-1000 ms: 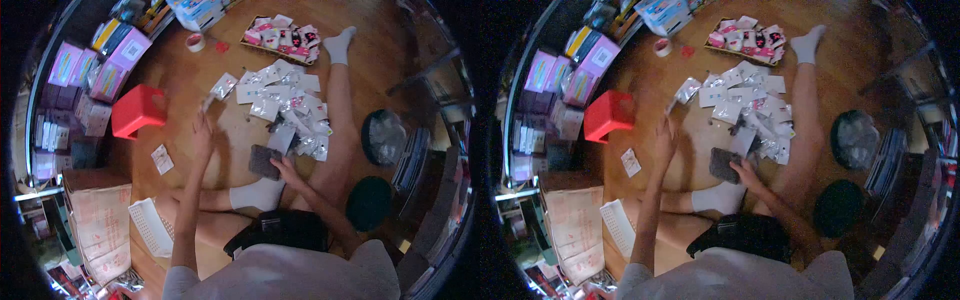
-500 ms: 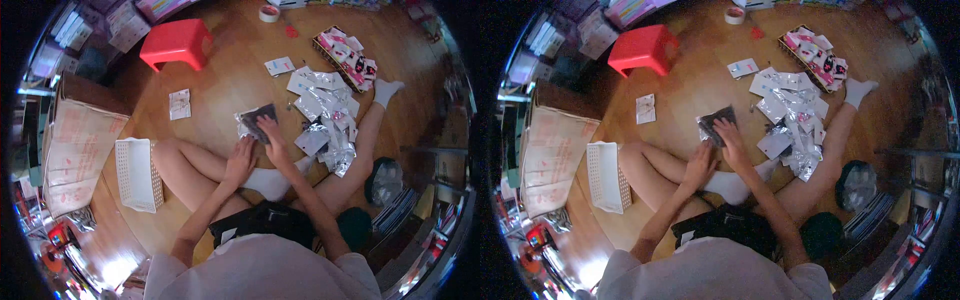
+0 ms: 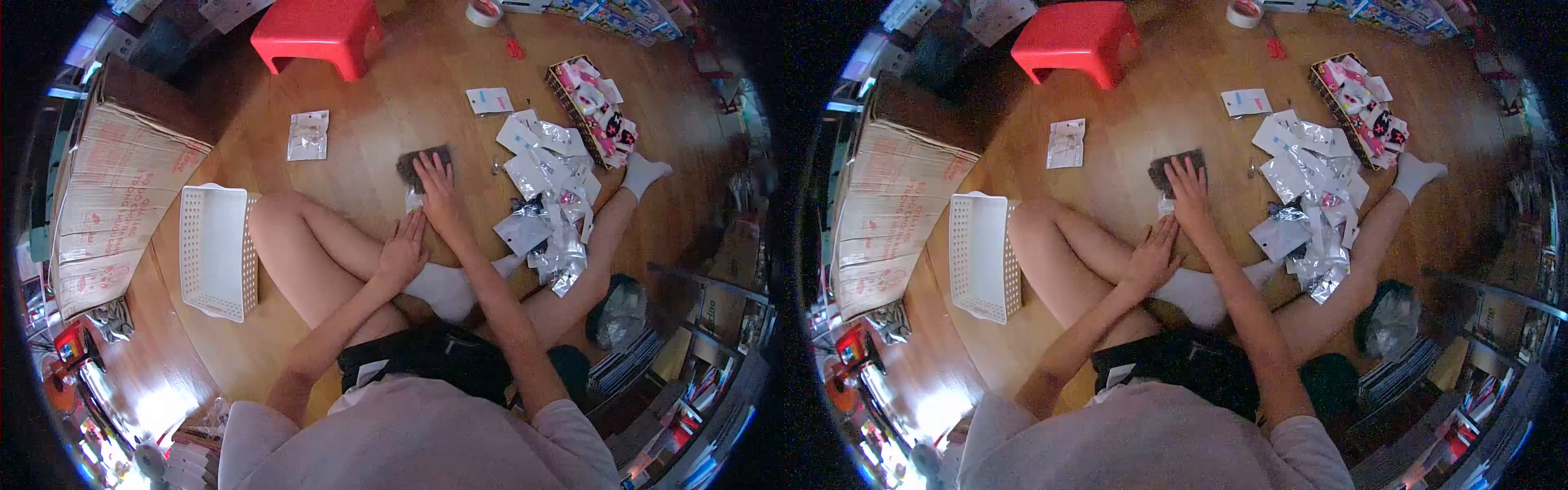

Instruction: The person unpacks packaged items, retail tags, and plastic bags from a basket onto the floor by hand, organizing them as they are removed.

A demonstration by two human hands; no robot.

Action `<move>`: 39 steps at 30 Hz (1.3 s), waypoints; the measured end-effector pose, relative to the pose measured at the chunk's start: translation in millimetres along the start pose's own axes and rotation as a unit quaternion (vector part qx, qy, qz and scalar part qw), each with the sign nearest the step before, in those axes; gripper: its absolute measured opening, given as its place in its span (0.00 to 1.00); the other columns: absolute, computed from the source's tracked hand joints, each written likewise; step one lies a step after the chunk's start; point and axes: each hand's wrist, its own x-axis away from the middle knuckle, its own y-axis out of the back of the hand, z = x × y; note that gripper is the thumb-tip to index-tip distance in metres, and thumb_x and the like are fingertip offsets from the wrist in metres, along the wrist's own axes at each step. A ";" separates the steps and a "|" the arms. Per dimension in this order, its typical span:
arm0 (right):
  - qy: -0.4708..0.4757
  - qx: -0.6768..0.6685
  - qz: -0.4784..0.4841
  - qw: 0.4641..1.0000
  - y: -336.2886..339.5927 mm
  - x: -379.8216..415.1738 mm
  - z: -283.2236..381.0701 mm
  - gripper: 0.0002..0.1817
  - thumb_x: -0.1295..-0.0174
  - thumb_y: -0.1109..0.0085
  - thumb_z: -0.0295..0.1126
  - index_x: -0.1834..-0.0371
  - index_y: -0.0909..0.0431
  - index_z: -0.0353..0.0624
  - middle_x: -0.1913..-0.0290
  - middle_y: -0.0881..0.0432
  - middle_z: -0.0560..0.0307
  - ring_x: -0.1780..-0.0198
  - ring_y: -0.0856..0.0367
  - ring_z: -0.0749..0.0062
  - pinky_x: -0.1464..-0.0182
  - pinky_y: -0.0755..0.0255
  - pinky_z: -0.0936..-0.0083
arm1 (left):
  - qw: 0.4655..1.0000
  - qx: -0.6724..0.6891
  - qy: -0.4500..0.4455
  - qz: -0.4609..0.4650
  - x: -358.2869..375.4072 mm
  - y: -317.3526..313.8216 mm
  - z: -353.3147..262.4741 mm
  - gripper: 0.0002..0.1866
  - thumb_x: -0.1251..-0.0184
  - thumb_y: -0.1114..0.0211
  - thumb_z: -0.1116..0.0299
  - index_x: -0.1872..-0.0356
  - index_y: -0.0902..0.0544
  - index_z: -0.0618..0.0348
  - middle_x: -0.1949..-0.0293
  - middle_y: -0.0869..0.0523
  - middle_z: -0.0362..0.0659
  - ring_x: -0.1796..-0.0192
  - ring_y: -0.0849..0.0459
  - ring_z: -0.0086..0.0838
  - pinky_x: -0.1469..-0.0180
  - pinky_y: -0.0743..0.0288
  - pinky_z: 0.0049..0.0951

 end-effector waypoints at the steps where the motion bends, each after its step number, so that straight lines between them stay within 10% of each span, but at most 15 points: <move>1: 0.000 -0.018 -0.001 1.000 -1.5 3.2 3.1 0.34 0.47 0.56 0.17 0.32 0.40 0.43 0.27 0.45 0.52 0.27 0.50 0.48 0.29 0.57 0.45 | 1.000 -0.017 0.000 0.004 0.5 -3.8 1.1 0.33 0.40 0.39 0.57 0.38 0.33 0.68 0.37 0.32 0.57 0.31 0.37 0.43 0.30 0.46 0.45; 8: 0.047 -0.101 0.059 0.992 -1.0 60.5 2.7 0.32 0.46 0.55 0.18 0.33 0.38 0.44 0.28 0.44 0.51 0.26 0.52 0.47 0.29 0.58 0.43 | 0.975 -0.028 0.047 0.217 -8.1 16.4 -2.3 0.35 0.38 0.42 0.53 0.37 0.35 0.68 0.36 0.33 0.58 0.31 0.38 0.43 0.29 0.48 0.46; 11: 0.053 -0.046 0.031 0.997 -5.8 32.4 -2.3 0.30 0.43 0.56 0.20 0.34 0.36 0.45 0.28 0.43 0.50 0.27 0.50 0.47 0.30 0.58 0.43 | 0.996 0.002 0.015 0.090 -2.4 4.0 2.5 0.36 0.36 0.45 0.51 0.35 0.38 0.69 0.33 0.36 0.57 0.29 0.40 0.43 0.29 0.49 0.47; 20: -0.021 -0.058 -0.006 0.998 6.9 1.6 17.2 0.29 0.44 0.57 0.19 0.35 0.36 0.41 0.29 0.43 0.46 0.29 0.47 0.45 0.30 0.57 0.43 | 0.999 0.001 0.009 0.054 0.7 -7.8 8.1 0.38 0.39 0.43 0.52 0.33 0.40 0.66 0.31 0.40 0.54 0.28 0.43 0.41 0.29 0.50 0.50; 23: -0.008 -0.043 0.030 0.999 2.4 54.5 22.9 0.30 0.45 0.56 0.18 0.34 0.37 0.41 0.28 0.46 0.48 0.28 0.50 0.44 0.30 0.57 0.43 | 0.975 0.000 0.060 0.213 -7.6 10.1 2.8 0.36 0.40 0.42 0.53 0.35 0.37 0.67 0.34 0.35 0.55 0.28 0.42 0.42 0.30 0.49 0.48; 31: 0.067 0.055 -0.028 0.996 -20.1 3.7 -0.8 0.29 0.44 0.54 0.20 0.35 0.35 0.40 0.28 0.45 0.47 0.27 0.51 0.43 0.31 0.54 0.41 | 0.997 0.020 0.018 0.076 -2.6 9.9 2.5 0.37 0.39 0.42 0.53 0.34 0.39 0.67 0.33 0.36 0.54 0.28 0.43 0.42 0.30 0.48 0.50; 39: -0.052 -0.128 -0.108 0.985 28.8 -2.9 16.9 0.33 0.51 0.55 0.13 0.37 0.33 0.42 0.35 0.34 0.46 0.30 0.40 0.50 0.29 0.49 0.58 | 0.999 0.013 0.017 0.048 -1.0 4.7 2.2 0.37 0.37 0.44 0.54 0.32 0.42 0.65 0.30 0.40 0.49 0.28 0.44 0.41 0.30 0.48 0.50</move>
